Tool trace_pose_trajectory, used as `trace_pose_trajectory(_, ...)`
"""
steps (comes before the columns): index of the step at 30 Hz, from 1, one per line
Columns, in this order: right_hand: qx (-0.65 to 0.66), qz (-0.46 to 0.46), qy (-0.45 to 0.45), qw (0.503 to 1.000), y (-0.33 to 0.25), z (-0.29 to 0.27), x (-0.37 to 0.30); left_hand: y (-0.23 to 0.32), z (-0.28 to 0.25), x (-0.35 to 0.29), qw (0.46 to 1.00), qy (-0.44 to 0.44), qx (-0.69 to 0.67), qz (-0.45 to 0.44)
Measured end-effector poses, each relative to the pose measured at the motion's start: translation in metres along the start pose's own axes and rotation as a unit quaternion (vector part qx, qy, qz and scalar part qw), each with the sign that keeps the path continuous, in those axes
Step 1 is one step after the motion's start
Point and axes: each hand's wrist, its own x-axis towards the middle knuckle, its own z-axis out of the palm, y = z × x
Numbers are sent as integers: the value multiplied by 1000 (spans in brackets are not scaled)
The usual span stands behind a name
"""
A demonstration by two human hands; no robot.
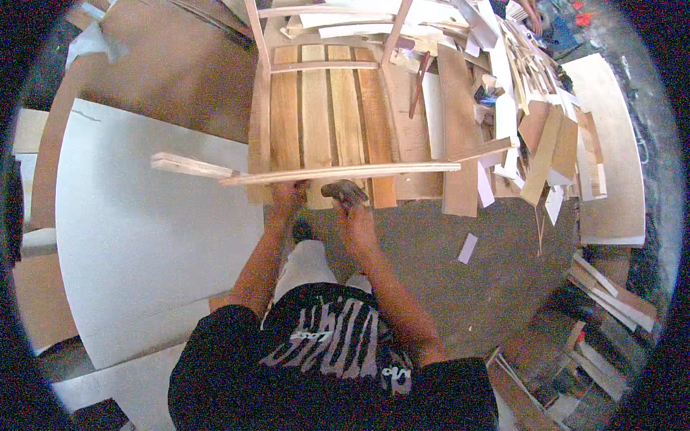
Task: The person builds a wooden chair by hammering frame pieces together with a hammer, lifting and turning the wooden frame, fitting wooden planks across the structure, and hammering the planks into place.
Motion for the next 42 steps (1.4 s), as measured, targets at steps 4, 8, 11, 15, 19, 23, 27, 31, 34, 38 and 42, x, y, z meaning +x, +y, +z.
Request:
trace_pose_trajectory(4, -58, -14, -9, 998, 20, 31, 21, 2, 3, -1, 995, 42, -81, 40)
trace_pose_trajectory(8, -105, -81, -18, 991, 26, 51, 30, -11, 1, 4, 981, 87, -7, 175)
trace_pose_trajectory(11, -174, -128, -19, 976, 30, 56, 31, -6, -3, 5, 985, 76, -45, 150)
trace_pose_trajectory(15, -170, -94, -26, 981, 34, 65, 41, -20, 7, 12, 992, 43, -48, 105)
trace_pose_trajectory(19, -146, -58, -61, 986, 40, 63, 41, -22, 11, 11, 986, 68, -69, 135)
trace_pose_trajectory(23, -160, -140, -51, 976, 24, 57, 41, -27, 19, 4, 980, 33, -193, 45)
trace_pose_trajectory(27, -144, -74, -3, 987, 12, 50, 32, -27, 15, 7, 988, 18, -136, 66)
trace_pose_trajectory(31, -156, -156, -33, 975, 6, 43, 42, -25, 12, 14, 988, 39, -74, 127)
trace_pose_trajectory(34, -150, -110, -37, 982, 10, 40, 35, -20, 16, 10, 983, 39, -163, 69)
trace_pose_trajectory(38, -149, -181, 4, 972, 18, 41, 39, -14, 8, 10, 984, 39, -159, 63)
trace_pose_trajectory(42, -143, -165, -11, 976, 18, 48, 43, -20, 9, 8, 975, 49, -204, 67)
